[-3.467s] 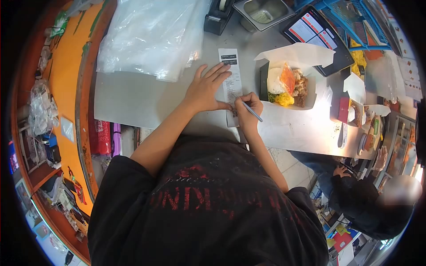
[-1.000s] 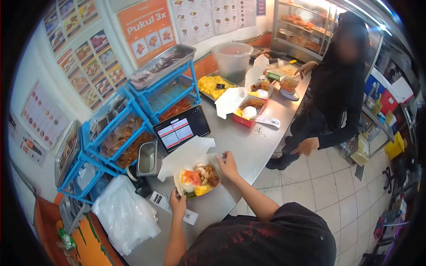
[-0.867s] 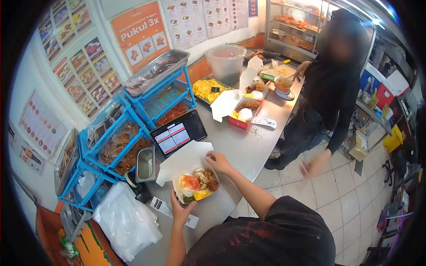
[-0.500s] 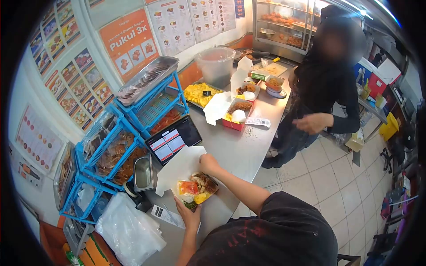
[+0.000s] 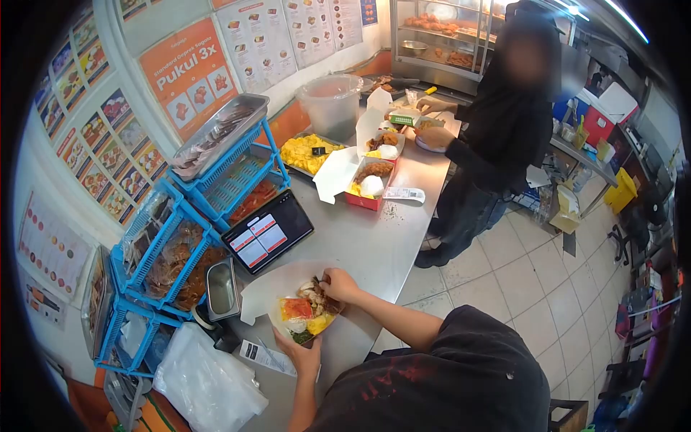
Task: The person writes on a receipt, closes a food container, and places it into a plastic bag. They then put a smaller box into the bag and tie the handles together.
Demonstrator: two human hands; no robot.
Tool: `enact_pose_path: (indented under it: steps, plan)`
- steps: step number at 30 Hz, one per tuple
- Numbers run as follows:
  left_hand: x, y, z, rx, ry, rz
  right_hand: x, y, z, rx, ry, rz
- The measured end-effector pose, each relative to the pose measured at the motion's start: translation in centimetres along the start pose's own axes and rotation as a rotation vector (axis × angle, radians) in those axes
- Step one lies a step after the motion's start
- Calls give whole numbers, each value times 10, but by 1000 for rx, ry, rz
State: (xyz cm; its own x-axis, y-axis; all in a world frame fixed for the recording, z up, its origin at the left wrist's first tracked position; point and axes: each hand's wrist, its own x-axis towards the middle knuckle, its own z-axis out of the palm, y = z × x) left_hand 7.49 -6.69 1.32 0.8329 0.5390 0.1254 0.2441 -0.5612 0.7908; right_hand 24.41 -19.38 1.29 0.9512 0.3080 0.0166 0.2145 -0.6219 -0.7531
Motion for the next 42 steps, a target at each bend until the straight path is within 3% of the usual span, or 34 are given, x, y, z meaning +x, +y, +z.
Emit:
enact_pose_path:
  steps: [2,4,6,8,9,11,16,17,19,20,22,25,26,27,28,30,33,35,36,38,39,41,42]
  plan:
    - [7,-3,-3,60,45,-16,3,17,8,113,-12,33]
    - [26,-11,-19,201,445,405,5,27,15,233,-41,47]
    - [69,13,-45,34,451,546,5,33,13,293,-63,46]
    - [95,71,-72,163,386,535,4,37,11,352,-88,37]
    - [109,71,-77,167,393,530,5,39,11,447,-99,57]
    - [134,64,-86,72,-189,507,11,46,16,542,-114,71]
    - [128,54,-76,84,-158,535,25,40,-10,777,52,61]
    - [125,55,-74,66,-129,539,33,38,-16,776,49,65]
    - [123,56,-72,46,-102,538,50,31,-26,536,195,-184]
    - [122,55,-72,37,-99,522,55,25,-29,533,192,-180]
    - [125,54,-68,27,-96,498,63,10,-37,575,14,-130]
    - [131,33,-62,71,3,660,70,11,-40,321,-117,-65]
    - [127,49,-69,-1,-75,549,69,9,-44,247,-161,-28]
    - [130,47,-70,-15,-85,554,72,15,-37,130,13,-127]
    - [134,46,-71,-16,-81,555,65,-18,-67,-80,-133,-175]
    - [138,43,-74,-28,-93,561,76,-10,-64,65,-161,-441]
    - [138,40,-67,-115,16,555,74,-23,-70,92,-340,-383]
    - [138,35,-63,-111,24,475,75,-22,-71,78,-441,-161]
    - [139,34,-61,-117,21,425,73,-21,-73,75,-457,-160]
    - [140,34,-60,-129,24,426,64,-18,-82,506,-486,-79]
    - [140,34,-60,-140,24,443,62,-7,-85,505,-488,-77]
    - [142,33,-58,-130,36,462,58,24,-82,692,-416,218]
    - [141,33,-57,-118,43,479,50,33,-75,593,-401,286]
